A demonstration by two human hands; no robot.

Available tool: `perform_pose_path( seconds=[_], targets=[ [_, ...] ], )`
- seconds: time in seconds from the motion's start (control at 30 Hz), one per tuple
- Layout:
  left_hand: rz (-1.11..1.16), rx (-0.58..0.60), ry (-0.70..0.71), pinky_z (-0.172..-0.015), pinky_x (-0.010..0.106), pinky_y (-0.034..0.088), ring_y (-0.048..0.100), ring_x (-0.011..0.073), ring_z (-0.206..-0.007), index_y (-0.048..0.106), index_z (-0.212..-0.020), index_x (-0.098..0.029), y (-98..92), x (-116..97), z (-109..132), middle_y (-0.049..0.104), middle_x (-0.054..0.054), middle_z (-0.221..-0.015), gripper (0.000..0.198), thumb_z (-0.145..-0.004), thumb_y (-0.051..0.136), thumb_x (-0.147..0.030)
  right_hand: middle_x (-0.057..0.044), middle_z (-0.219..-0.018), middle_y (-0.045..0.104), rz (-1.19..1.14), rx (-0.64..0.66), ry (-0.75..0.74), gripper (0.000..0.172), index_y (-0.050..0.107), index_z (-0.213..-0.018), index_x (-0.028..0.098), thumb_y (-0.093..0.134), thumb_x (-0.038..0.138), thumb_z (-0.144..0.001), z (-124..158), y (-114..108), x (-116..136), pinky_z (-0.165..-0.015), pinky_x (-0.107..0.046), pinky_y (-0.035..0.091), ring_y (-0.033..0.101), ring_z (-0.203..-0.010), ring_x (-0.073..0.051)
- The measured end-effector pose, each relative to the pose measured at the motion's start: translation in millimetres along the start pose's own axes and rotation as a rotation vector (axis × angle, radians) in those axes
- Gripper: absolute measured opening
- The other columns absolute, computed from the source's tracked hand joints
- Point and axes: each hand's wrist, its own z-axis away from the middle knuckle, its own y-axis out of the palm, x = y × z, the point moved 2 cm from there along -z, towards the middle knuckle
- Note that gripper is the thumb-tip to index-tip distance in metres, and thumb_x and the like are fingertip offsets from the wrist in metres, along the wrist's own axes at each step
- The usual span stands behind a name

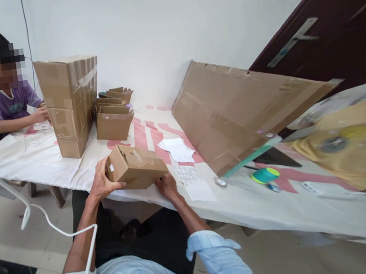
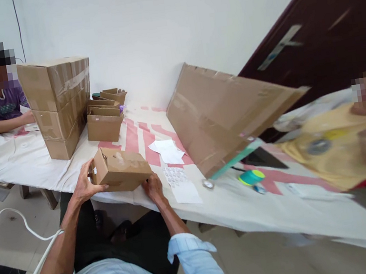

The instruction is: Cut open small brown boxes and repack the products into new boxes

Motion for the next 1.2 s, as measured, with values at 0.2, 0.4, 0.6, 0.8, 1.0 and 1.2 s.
perform_pose_path(
  seconds=[0.2,0.4,0.6,0.8,1.0,1.2],
  targets=[
    [0.025,-0.03,-0.021,-0.107,0.052,0.053,0.049,0.0417,-0.144,0.047,-0.161,-0.024,-18.5,-2.2,5.0,0.049,0.017,-0.157,0.116,-0.06,0.099,-0.046,-0.015,-0.106,0.077,-0.124,-0.087,0.014,0.036,0.075,-0.104,0.015,0.045,0.031,-0.093,-38.0,-27.6,21.6,-0.086,-0.041,0.057,0.068,-0.097,-0.027],
    [-0.11,-0.048,0.042,-0.116,0.057,0.045,0.05,0.043,-0.139,0.049,-0.159,-0.024,-13.2,-23.3,-0.9,0.055,0.016,-0.15,0.116,-0.057,0.1,-0.045,-0.012,-0.115,0.074,-0.201,-0.251,-0.416,0.026,0.076,-0.111,0.02,0.056,0.033,-0.102,-69.0,-99.0,134.9,-0.102,-0.047,0.055,0.066,-0.114,-0.028],
    [-0.245,-0.169,0.075,-0.116,0.058,0.043,0.053,0.0432,-0.133,0.048,-0.156,-0.02,11.8,-44.8,1.6,0.057,0.019,-0.143,0.109,-0.061,0.096,-0.043,-0.011,-0.111,0.073,0.129,0.07,-0.958,0.011,0.076,-0.105,0.02,0.068,0.021,-0.097,-34.3,-94.3,246.9,-0.104,-0.047,0.05,0.06,-0.111,-0.029],
    [-0.325,-0.276,0.056,-0.111,0.059,0.048,0.054,0.0427,-0.135,0.046,-0.155,-0.017,30.5,-57.2,8.9,0.057,0.021,-0.146,0.09,-0.072,0.076,-0.032,-0.014,-0.108,0.073,0.463,0.236,-0.923,0.015,0.077,-0.107,0.016,0.073,0.02,-0.092,-26.1,-86.0,255.7,-0.102,-0.044,0.045,0.057,-0.11,-0.031],
    [-0.371,-0.272,0.027,-0.108,0.058,0.05,0.056,0.0421,-0.133,0.048,-0.153,-0.014,31.7,-70.4,9.7,0.059,0.022,-0.144,0.086,-0.074,0.072,-0.033,-0.014,-0.11,0.074,0.548,0.292,-0.896,0.011,0.079,-0.103,0.018,0.073,0.021,-0.093,-27.7,-92.5,259.1,-0.1,-0.044,0.042,0.057,-0.111,-0.032],
    [-0.378,-0.261,-0.004,-0.109,0.058,0.051,0.056,0.0432,-0.132,0.049,-0.151,-0.013,30.6,-75.3,9.3,0.06,0.023,-0.143,0.09,-0.07,0.08,-0.039,-0.014,-0.104,0.073,0.569,0.301,-0.923,0.014,0.08,-0.102,0.016,0.068,0.019,-0.097,-31.1,-87.7,258.6,-0.097,-0.043,0.041,0.056,-0.108,-0.03]
  ],
)
